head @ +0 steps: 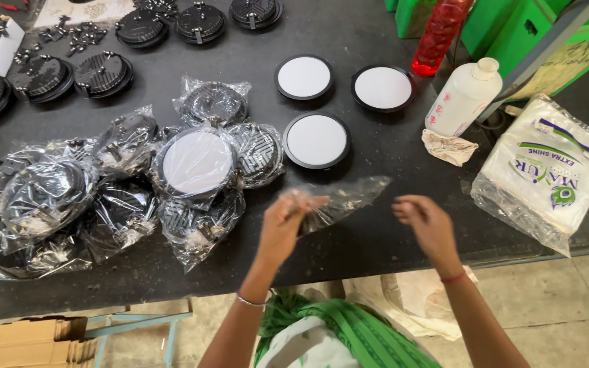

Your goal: The person wipes the white diffuser faces of round LED ceiling light fixtures with a cloth, then wraps the black fixture bodies in clear plastic film and stacks the wrapped units on the workbench with other finished units.

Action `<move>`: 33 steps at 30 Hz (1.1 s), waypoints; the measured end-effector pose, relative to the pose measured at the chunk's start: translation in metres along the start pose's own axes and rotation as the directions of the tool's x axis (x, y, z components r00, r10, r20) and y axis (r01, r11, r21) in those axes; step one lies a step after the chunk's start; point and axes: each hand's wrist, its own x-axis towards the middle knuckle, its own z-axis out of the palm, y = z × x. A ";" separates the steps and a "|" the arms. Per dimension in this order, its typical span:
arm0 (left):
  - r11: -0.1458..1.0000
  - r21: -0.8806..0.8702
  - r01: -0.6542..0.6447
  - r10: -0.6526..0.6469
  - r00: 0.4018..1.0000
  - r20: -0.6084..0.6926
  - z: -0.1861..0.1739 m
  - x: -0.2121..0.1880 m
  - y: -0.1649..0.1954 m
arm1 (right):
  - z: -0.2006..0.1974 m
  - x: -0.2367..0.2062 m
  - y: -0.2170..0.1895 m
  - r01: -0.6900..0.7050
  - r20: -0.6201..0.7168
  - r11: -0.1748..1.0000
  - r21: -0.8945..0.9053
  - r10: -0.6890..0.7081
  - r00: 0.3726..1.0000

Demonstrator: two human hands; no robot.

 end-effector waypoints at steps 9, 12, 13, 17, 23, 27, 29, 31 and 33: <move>0.834 -0.521 0.178 -0.183 0.982 0.043 -0.031 -0.004 -0.010 | 0.081 0.040 -0.051 -0.098 0.725 0.995 0.034 0.043 0.688; 0.906 -0.416 0.074 -0.099 0.994 -0.039 -0.032 -0.002 -0.019 | 0.085 0.054 -0.062 -0.167 0.763 0.984 0.055 0.066 0.643; 0.939 -0.340 0.039 -0.068 0.995 -0.071 -0.033 0.000 -0.020 | 0.087 0.058 -0.065 -0.191 0.784 0.981 0.044 0.084 0.615; 0.924 -0.379 0.045 -0.073 0.996 -0.060 -0.035 0.012 -0.018 | 0.092 0.076 -0.083 -0.145 0.836 0.988 -0.060 0.129 0.533; 0.989 0.125 -0.078 0.105 0.968 -0.229 -0.033 0.021 0.008 | 0.104 0.080 -0.105 0.121 0.844 0.982 -0.142 0.057 0.533; 0.933 0.356 0.062 0.032 0.967 -0.254 -0.036 0.018 0.029 | 0.106 0.075 -0.104 0.208 0.819 0.960 -0.188 0.036 0.573; 0.927 0.372 0.041 0.037 0.979 -0.199 -0.033 0.017 0.037 | 0.109 0.072 -0.099 0.202 0.789 0.964 -0.174 0.014 0.614; 0.952 0.306 -0.028 0.068 0.990 -0.121 -0.024 0.014 0.045 | 0.111 0.070 -0.092 0.166 0.762 0.972 -0.166 0.020 0.648; 0.946 0.309 -0.096 0.113 0.993 -0.035 -0.014 0.007 0.055 | 0.112 0.068 -0.086 0.100 0.741 0.982 -0.161 0.054 0.669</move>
